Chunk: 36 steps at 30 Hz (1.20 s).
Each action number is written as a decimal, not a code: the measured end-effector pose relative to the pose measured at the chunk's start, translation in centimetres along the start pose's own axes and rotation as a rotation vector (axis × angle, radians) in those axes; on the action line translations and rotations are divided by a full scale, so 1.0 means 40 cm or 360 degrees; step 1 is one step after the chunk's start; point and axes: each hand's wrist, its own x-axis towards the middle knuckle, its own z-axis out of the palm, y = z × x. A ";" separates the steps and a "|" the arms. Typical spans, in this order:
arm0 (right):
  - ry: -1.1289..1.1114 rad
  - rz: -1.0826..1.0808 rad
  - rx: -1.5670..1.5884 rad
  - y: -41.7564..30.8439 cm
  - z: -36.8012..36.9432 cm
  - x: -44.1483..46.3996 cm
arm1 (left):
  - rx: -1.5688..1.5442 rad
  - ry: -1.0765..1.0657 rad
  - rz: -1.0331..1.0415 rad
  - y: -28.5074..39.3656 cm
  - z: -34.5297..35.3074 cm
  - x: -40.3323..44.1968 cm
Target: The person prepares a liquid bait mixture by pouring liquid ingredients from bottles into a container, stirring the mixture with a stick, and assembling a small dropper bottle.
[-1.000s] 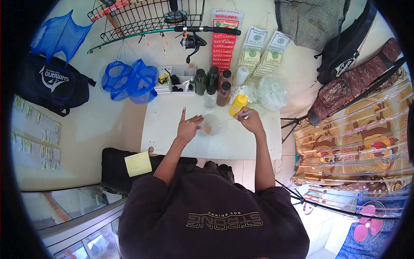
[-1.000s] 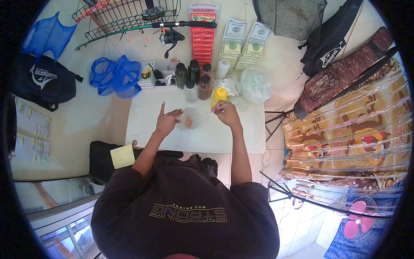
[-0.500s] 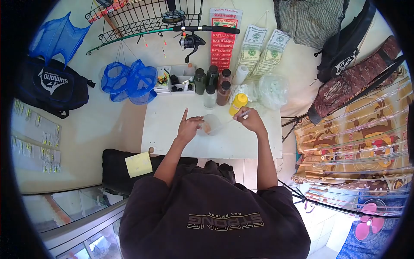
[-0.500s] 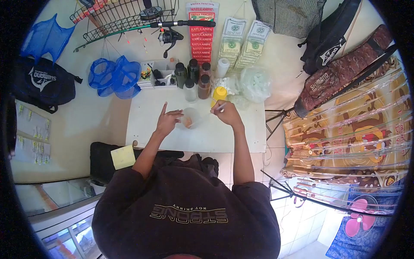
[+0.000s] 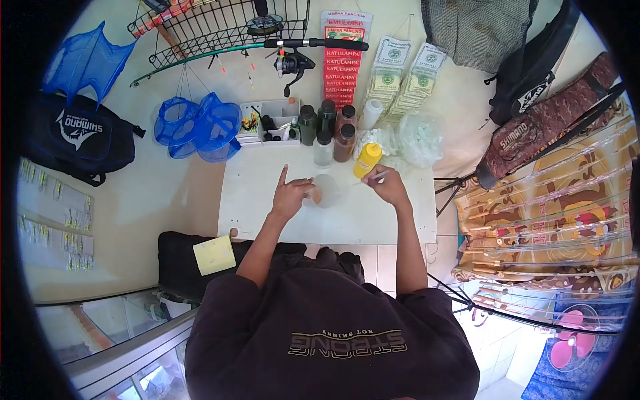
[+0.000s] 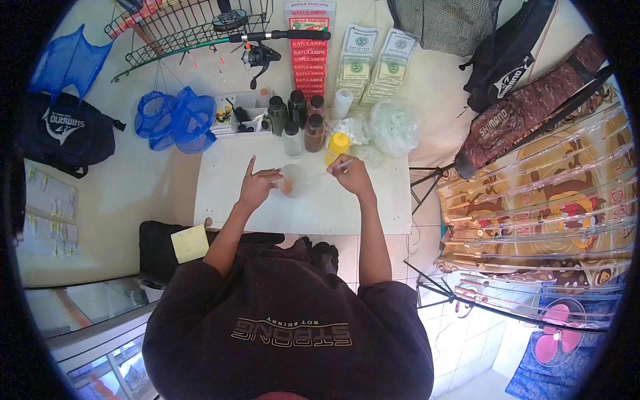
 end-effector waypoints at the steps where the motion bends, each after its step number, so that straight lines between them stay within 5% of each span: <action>1: -0.0162 0.0051 -0.0018 0.002 -0.002 0.000 | 0.0001 -0.0015 -0.0011 0.000 -0.001 -0.003; 4: 0.0129 0.0001 -0.0006 -0.002 0.016 0.001 | 0.0032 0.0002 0.0008 0.002 -0.003 -0.005; 17: -0.0141 0.0110 0.0003 0.006 0.008 0.000 | 0.0082 -0.0025 0.0010 0.000 -0.008 -0.010; 19: 0.0111 0.0037 -0.0095 0.003 0.013 0.000 | 0.0086 -0.0038 0.0008 0.000 -0.008 -0.009; 26: 0.0017 0.0030 -0.0011 -0.002 0.022 -0.003 | 0.0085 -0.0085 -0.0017 0.003 -0.009 -0.011; 28: 0.0287 -0.0135 -0.0111 -0.004 0.038 -0.003 | 0.0070 -0.0071 -0.0008 0.002 -0.011 -0.011; 31: -0.0034 -0.0047 0.0069 -0.010 0.019 -0.010 | 0.0079 -0.0065 -0.0017 0.002 -0.009 -0.010; 36: 0.0163 -0.0042 -0.0035 0.002 0.038 -0.004 | 0.0068 -0.0051 -0.0017 0.006 -0.010 -0.013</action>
